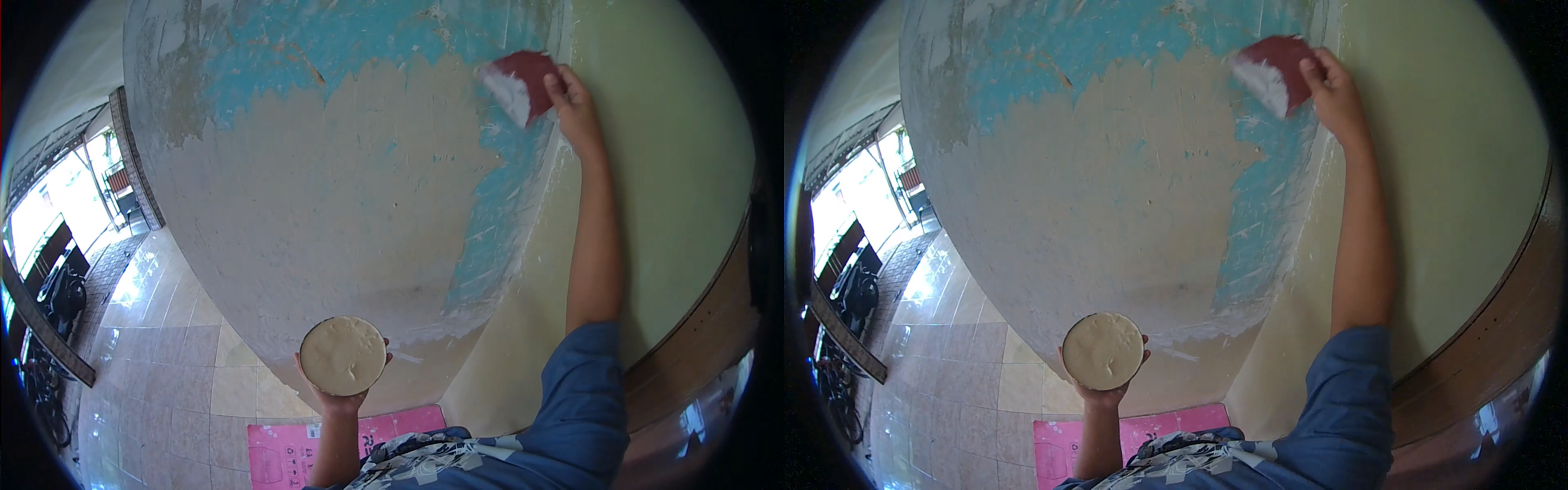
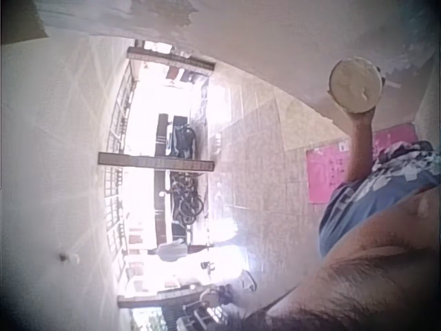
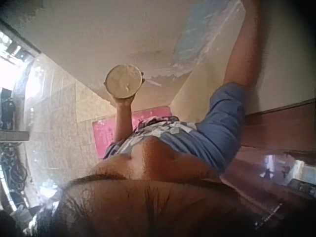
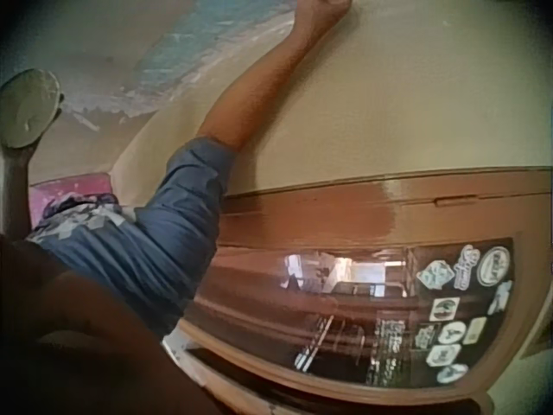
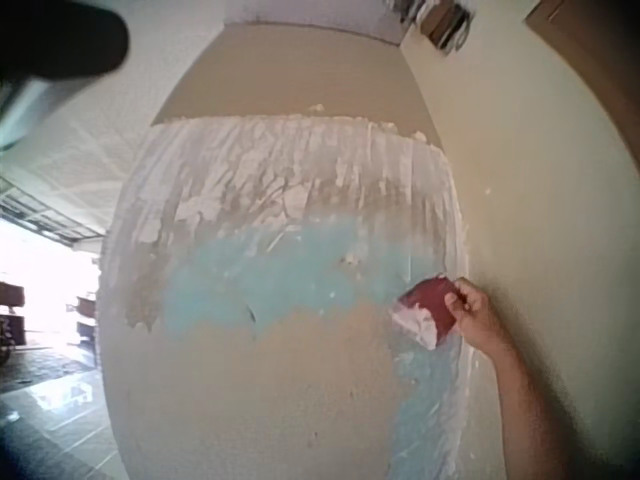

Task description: The person applies wall putty from a container to a wall surface with a putty knife.

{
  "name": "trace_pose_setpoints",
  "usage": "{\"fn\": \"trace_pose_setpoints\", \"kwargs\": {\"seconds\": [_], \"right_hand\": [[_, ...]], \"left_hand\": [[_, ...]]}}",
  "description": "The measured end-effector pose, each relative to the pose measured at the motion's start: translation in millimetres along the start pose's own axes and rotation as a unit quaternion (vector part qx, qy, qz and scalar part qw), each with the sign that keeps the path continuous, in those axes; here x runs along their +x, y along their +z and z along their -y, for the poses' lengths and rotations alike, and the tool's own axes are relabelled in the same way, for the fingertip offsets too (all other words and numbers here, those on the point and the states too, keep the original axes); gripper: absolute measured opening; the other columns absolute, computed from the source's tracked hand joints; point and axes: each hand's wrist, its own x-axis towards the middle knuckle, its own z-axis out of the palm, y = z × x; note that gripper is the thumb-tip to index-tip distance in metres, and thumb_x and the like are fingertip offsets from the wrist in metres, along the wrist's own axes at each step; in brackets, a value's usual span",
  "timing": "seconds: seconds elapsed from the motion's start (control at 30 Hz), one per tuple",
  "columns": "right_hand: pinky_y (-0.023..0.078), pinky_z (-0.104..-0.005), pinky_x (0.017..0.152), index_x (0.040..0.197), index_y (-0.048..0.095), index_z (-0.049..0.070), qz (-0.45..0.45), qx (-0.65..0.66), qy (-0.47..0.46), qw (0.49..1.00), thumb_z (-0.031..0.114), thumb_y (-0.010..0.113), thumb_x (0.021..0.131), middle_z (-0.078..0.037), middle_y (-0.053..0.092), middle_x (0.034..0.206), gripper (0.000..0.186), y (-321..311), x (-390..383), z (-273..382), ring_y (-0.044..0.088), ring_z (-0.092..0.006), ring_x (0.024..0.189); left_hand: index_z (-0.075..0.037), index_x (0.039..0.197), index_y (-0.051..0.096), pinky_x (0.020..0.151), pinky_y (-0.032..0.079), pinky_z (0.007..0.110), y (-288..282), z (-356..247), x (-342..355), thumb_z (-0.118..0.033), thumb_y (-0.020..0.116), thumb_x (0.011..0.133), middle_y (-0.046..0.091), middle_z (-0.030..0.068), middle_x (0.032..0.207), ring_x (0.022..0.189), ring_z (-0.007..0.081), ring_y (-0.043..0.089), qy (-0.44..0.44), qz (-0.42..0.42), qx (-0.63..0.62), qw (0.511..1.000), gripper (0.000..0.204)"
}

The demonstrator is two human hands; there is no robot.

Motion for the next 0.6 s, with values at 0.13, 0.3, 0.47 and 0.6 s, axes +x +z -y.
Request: {"fn": "trace_pose_setpoints", "kwargs": {"seconds": [0.13, 0.3, 0.47, 0.6], "right_hand": [[0.047, -0.0336, 0.093, 0.124, 0.059, 0.001, 0.06, -0.122, -0.034, 0.99, 0.035, 0.057, 0.1, -0.013, 0.068, 0.109, 0.041, 21, -8, 11, 0.063, -0.0236, 0.1], [0.048, -0.0343, 0.089, 0.12, 0.06, 0.0, -0.022, -0.129, -0.022, 0.991, 0.03, 0.056, 0.101, -0.017, 0.068, 0.105, 0.036, 7, 19, 5, 0.064, -0.0265, 0.097], [0.048, -0.0332, 0.086, 0.117, 0.06, 0.001, 0.039, -0.056, -0.006, 0.998, 0.034, 0.057, 0.101, -0.013, 0.069, 0.103, 0.037, 11, -9, -6, 0.063, -0.0224, 0.092], [0.048, -0.0339, 0.088, 0.117, 0.06, 0.0, 0.049, -0.132, -0.027, 0.99, 0.034, 0.057, 0.1, -0.013, 0.068, 0.104, 0.038, 29, -18, 4, 0.063, -0.0224, 0.097]], "left_hand": [[-0.017, 0.146, 0.039, 0.096, 0.041, 0.072, -3, 1, 3, -0.087, 0.04, 0.078, 0.047, 0.0217, 0.14, 0.121, 0.055, 0.05, 0.002, -0.032, 0.035, 0.999, 0.098], [-0.016, 0.145, 0.04, 0.095, 0.041, 0.073, -1, 5, 2, -0.086, 0.04, 0.079, 0.048, 0.0216, 0.139, 0.12, 0.055, 0.05, -0.001, -0.052, 0.014, 0.999, 0.096], [-0.015, 0.146, 0.04, 0.098, 0.039, 0.073, -8, 4, 0, -0.083, 0.046, 0.08, 0.046, 0.023, 0.141, 0.124, 0.0571, 0.045, 0.015, -0.032, 0.003, 0.999, 0.094], [-0.015, 0.147, 0.04, 0.101, 0.036, 0.074, -8, 3, 1, -0.08, 0.051, 0.081, 0.043, 0.0237, 0.144, 0.127, 0.0597, 0.039, 0.004, -0.017, -0.002, 1.0, 0.093]]}}
